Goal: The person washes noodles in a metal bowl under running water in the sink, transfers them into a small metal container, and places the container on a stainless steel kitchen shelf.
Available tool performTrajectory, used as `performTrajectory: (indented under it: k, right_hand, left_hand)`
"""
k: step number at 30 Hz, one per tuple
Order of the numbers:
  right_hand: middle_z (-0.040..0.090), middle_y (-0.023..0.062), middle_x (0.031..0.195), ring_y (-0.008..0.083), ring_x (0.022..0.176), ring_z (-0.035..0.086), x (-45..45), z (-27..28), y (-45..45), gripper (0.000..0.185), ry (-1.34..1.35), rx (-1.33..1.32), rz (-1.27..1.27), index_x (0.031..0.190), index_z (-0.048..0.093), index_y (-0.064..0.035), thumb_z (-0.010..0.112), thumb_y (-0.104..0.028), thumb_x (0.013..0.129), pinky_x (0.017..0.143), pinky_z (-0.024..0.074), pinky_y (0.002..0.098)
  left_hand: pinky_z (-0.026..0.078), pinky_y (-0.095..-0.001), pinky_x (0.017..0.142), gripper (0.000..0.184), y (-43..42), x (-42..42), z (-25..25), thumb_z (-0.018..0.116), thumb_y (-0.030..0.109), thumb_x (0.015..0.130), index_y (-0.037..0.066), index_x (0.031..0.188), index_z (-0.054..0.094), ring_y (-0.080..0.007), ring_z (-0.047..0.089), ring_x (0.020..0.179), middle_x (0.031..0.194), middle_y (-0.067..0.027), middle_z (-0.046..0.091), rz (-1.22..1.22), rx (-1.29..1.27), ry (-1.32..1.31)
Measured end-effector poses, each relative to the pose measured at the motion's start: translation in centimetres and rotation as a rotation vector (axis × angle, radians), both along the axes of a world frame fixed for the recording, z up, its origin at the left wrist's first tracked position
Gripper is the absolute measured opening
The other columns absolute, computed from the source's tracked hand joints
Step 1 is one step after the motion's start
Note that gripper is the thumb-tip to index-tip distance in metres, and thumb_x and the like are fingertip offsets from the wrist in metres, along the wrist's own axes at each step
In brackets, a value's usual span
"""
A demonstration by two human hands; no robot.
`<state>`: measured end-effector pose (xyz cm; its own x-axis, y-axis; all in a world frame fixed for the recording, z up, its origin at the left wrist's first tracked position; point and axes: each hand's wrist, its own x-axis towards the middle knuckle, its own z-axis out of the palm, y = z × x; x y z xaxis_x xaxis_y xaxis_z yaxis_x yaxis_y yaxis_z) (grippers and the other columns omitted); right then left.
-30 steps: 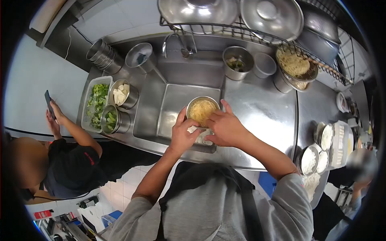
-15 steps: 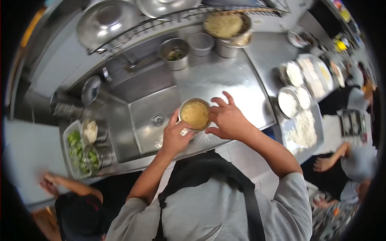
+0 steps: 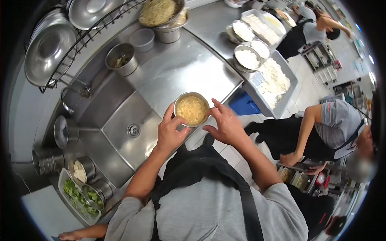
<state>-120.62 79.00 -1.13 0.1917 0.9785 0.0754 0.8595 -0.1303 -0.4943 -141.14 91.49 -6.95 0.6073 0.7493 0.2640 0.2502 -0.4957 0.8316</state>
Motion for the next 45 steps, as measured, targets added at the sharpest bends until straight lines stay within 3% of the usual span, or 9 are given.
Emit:
performTrajectory:
  k: [5, 12, 16, 19, 28, 37, 40, 44, 45]
  right_hand:
    - [0.059, 0.0264, 0.142, 0.0466, 0.124, 0.06, 0.7, -1.4, -3.5, 0.037, 0.064, 0.162, -0.086, 0.106, 0.065, -0.0078, 0.086, -0.023, 0.079, 0.104, 0.0496, 0.0491]
    - [0.065, 0.0167, 0.135, 0.0319, 0.121, 0.064, 3.6, -1.8, -9.7, 0.032, -0.045, 0.208, -0.019, 0.099, 0.066, -0.0128, 0.086, -0.027, 0.078, 0.114, 0.0382, 0.0579]
    - [0.069, 0.0118, 0.129, 0.0298, 0.125, 0.064, 4.7, -0.5, -13.5, 0.029, 0.061, 0.204, -0.019, 0.099, 0.068, -0.014, 0.085, -0.03, 0.081, 0.117, 0.035, 0.0616]
    - [0.071, 0.0121, 0.124, 0.0302, 0.122, 0.065, 6.0, -1.0, -15.6, 0.03, 0.086, 0.204, -0.048, 0.097, 0.069, -0.013, 0.085, -0.031, 0.08, 0.116, 0.0354, 0.0616]
    - [0.071, 0.0091, 0.117, 0.0299, 0.118, 0.066, 9.5, -2.1, -21.0, 0.029, 0.164, 0.173, -0.303, 0.095, 0.07, -0.0132, 0.085, -0.033, 0.081, 0.116, 0.0367, 0.0603]
    - [0.071, 0.0078, 0.112, 0.0323, 0.107, 0.067, 12.3, -0.8, -30.5, 0.026, 0.129, 0.095, -0.771, 0.092, 0.069, -0.0132, 0.084, -0.03, 0.081, 0.111, 0.0413, 0.0528]
    - [0.072, 0.0081, 0.105, 0.0324, 0.105, 0.067, 11.9, -1.0, -33.4, 0.026, 0.051, 0.134, -0.974, 0.092, 0.07, -0.0144, 0.086, -0.029, 0.079, 0.108, 0.0434, 0.05]
    - [0.075, 0.0101, 0.111, 0.0336, 0.106, 0.068, 12.0, -1.7, -36.2, 0.028, -0.022, 0.212, -1.215, 0.091, 0.07, -0.0145, 0.088, -0.029, 0.075, 0.106, 0.0444, 0.0478]
    - [0.076, 0.0107, 0.114, 0.0339, 0.107, 0.069, 12.2, -1.9, -36.8, 0.029, -0.042, 0.24, -1.264, 0.091, 0.07, -0.0144, 0.089, -0.029, 0.075, 0.105, 0.0447, 0.0473]
  left_hand:
    - [0.061, -0.0356, 0.078, 0.027, -2.2, 2.5, 0.2, 0.093, 0.011, 0.07, 0.007, 0.087, 0.073, -0.0291, 0.074, 0.108, 0.148, -0.0266, 0.056, -0.092, 0.099, -0.082]
    - [0.03, -0.0576, 0.121, 0.031, -7.2, 4.9, 5.3, 0.093, 0.018, 0.071, 0.014, 0.099, 0.079, -0.0502, 0.025, 0.155, 0.168, -0.026, 0.027, -0.248, 0.292, 0.068]
    - [0.019, -0.0666, 0.121, 0.053, -9.7, 6.9, 7.4, 0.094, 0.038, 0.068, 0.022, 0.117, 0.082, -0.0518, 0.013, 0.158, 0.171, -0.0258, 0.02, -0.61, 0.454, 0.326]
    - [0.018, -0.0643, 0.121, 0.053, -11.6, 8.5, 8.9, 0.097, 0.043, 0.063, 0.019, 0.108, 0.083, -0.0529, 0.009, 0.158, 0.171, -0.0288, 0.02, -0.614, 0.431, 0.347]
    - [0.028, -0.0625, 0.121, 0.065, -11.2, 14.3, 7.5, 0.083, 0.057, 0.083, 0.011, 0.126, 0.067, -0.0498, 0.023, 0.156, 0.168, -0.0324, 0.023, -0.481, 0.288, 0.041]
    - [0.029, -0.0589, 0.121, 0.042, -8.7, 25.9, 6.3, 0.087, 0.026, 0.083, 0.009, 0.119, 0.072, -0.0461, 0.03, 0.154, 0.167, -0.0292, 0.029, -0.629, 0.103, -0.051]
    - [0.031, -0.0538, 0.121, 0.039, -8.5, 30.3, 3.5, 0.087, 0.023, 0.082, 0.011, 0.116, 0.073, -0.0444, 0.033, 0.153, 0.167, -0.0283, 0.031, -0.686, 0.08, -0.074]
    - [0.04, -0.0453, 0.111, 0.04, -11.3, 36.1, 2.1, 0.086, 0.016, 0.078, 0.012, 0.117, 0.075, -0.0352, 0.055, 0.133, 0.167, -0.0273, 0.033, -0.814, 0.088, -0.096]
    - [0.038, -0.0461, 0.114, 0.04, -12.3, 37.5, 2.2, 0.087, 0.018, 0.078, 0.013, 0.117, 0.075, -0.0385, 0.05, 0.138, 0.166, -0.029, 0.033, -0.866, 0.053, -0.078]
